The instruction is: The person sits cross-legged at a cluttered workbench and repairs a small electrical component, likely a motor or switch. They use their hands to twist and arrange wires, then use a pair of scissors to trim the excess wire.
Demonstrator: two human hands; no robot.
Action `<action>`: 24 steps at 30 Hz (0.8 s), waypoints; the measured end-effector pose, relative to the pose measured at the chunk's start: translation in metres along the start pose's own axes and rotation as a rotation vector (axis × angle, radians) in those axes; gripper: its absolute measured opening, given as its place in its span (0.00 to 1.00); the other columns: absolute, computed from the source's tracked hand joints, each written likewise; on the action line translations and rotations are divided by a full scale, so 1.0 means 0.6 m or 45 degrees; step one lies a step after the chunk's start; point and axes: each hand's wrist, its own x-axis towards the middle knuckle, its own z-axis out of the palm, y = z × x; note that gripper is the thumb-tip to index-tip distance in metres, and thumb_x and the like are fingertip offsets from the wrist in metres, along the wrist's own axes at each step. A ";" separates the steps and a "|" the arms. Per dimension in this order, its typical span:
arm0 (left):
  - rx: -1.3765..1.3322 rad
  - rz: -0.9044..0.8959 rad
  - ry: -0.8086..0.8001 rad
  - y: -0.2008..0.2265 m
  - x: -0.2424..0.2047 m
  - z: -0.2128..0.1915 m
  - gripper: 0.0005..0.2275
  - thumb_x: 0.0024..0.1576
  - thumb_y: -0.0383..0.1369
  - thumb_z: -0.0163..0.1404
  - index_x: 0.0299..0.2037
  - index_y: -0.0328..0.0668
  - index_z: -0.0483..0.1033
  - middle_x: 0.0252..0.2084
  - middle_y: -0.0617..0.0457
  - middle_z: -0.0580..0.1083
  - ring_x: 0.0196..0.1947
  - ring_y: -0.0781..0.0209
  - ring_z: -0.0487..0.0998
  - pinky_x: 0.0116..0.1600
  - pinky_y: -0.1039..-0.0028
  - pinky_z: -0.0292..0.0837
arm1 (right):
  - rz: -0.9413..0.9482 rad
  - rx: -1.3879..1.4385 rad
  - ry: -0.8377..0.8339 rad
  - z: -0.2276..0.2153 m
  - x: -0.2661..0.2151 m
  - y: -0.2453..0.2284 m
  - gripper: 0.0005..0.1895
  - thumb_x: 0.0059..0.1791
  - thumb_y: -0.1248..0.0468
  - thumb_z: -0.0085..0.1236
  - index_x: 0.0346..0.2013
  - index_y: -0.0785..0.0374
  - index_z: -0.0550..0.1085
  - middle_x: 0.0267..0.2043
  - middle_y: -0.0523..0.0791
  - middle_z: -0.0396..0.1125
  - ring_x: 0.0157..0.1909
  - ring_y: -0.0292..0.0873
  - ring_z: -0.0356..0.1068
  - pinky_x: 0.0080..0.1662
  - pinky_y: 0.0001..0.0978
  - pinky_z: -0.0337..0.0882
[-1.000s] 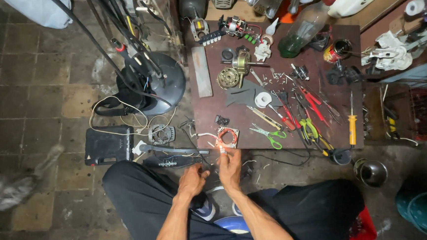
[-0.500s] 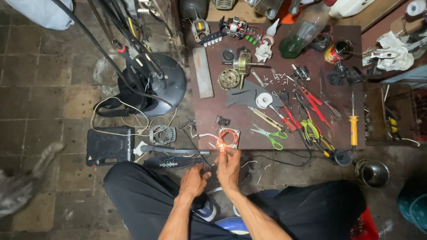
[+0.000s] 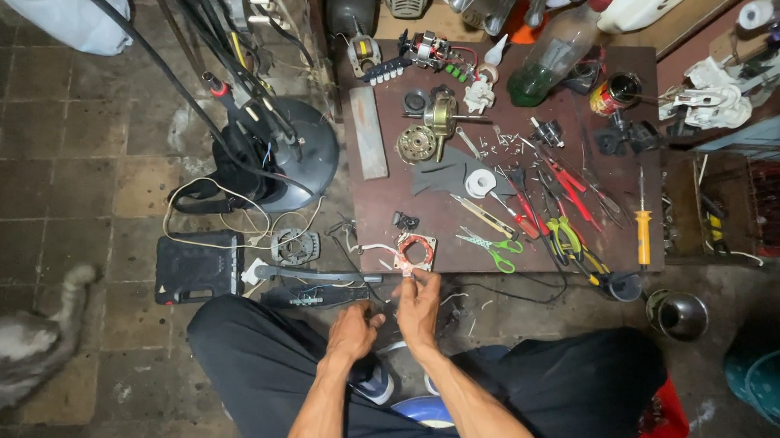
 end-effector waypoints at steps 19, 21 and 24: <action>0.021 0.042 0.022 -0.003 0.015 0.011 0.20 0.60 0.44 0.50 0.59 0.46 0.73 0.55 0.42 0.77 0.59 0.42 0.74 0.61 0.51 0.70 | 0.064 -0.674 -0.091 -0.058 0.051 -0.057 0.33 0.35 0.46 0.75 0.50 0.52 0.75 0.25 0.43 0.73 0.32 0.48 0.76 0.34 0.43 0.74; 0.002 0.024 0.010 -0.005 0.012 0.015 0.20 0.60 0.44 0.50 0.60 0.48 0.73 0.55 0.45 0.77 0.59 0.44 0.75 0.61 0.52 0.71 | 0.093 -0.907 -0.082 -0.055 0.052 -0.089 0.26 0.40 0.42 0.69 0.46 0.48 0.75 0.33 0.49 0.76 0.42 0.56 0.77 0.42 0.49 0.75; 0.027 0.017 0.013 -0.006 0.011 0.010 0.20 0.60 0.44 0.50 0.60 0.47 0.73 0.56 0.43 0.76 0.60 0.43 0.74 0.62 0.52 0.70 | 0.035 -0.590 -0.021 -0.050 0.074 -0.038 0.26 0.34 0.53 0.76 0.42 0.58 0.76 0.34 0.54 0.74 0.42 0.58 0.76 0.41 0.43 0.73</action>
